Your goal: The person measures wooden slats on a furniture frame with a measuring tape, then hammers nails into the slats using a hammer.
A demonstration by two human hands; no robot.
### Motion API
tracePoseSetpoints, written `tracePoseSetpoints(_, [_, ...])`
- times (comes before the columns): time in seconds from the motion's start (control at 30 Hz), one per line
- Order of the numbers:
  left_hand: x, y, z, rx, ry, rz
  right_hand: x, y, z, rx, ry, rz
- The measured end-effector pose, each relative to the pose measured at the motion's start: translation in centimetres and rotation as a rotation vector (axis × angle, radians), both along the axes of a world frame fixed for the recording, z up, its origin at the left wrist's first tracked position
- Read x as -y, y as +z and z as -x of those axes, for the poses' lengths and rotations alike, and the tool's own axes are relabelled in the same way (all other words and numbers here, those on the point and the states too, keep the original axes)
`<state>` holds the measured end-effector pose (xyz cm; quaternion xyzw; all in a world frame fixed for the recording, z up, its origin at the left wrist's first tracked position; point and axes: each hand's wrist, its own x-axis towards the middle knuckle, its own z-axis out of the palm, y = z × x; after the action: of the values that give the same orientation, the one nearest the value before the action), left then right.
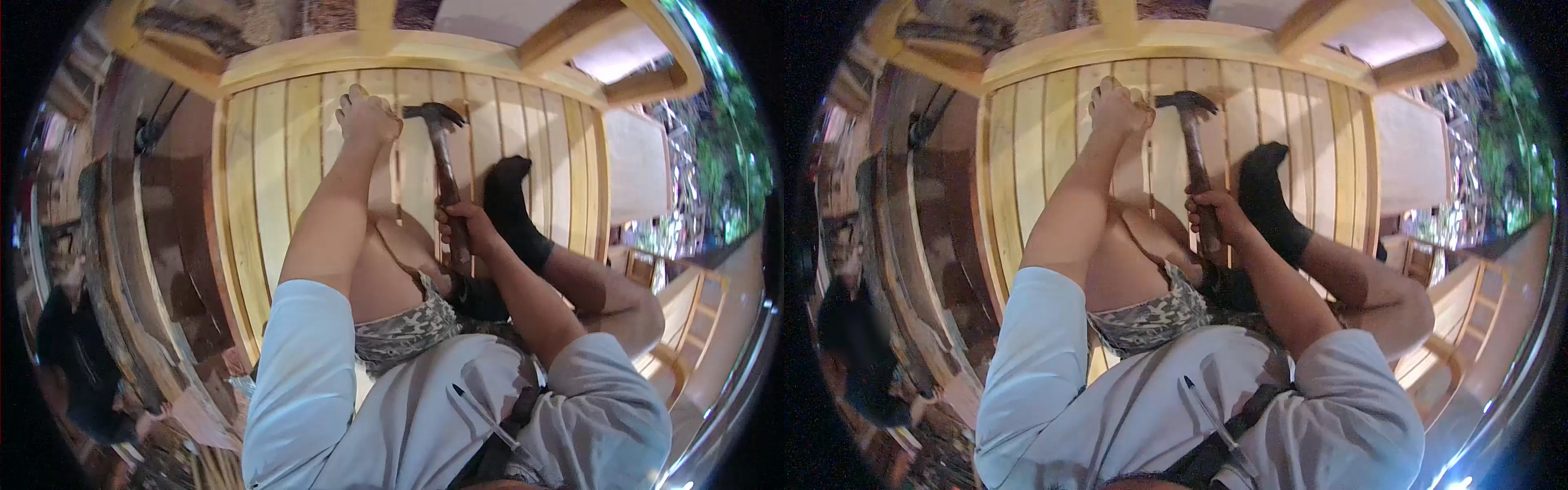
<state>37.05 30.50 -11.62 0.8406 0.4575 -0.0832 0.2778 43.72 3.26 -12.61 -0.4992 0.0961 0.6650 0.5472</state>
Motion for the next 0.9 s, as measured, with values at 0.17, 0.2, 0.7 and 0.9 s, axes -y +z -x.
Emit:
tracePoseSetpoints(0.17, [3.5,-5.4,-2.5,-0.046,-0.236,-0.100,2.1,0.3,-0.6,-0.284,-0.054,-0.025])
tracePoseSetpoints(0.2, [4.0,-4.2,-2.5,-0.122,-0.264,-0.062,1.9,0.5,-0.6,-0.101,0.052,-0.010])
tracePoseSetpoints(0.7, [7.6,-5.6,0.1,-0.194,-0.418,0.062,-3.8,3.9,1.6,1.298,0.455,-0.111])
tracePoseSetpoints(0.9, [7.6,-6.6,-0.2,-0.239,-0.414,-0.049,-3.7,2.8,0.8,1.240,0.440,-0.069])
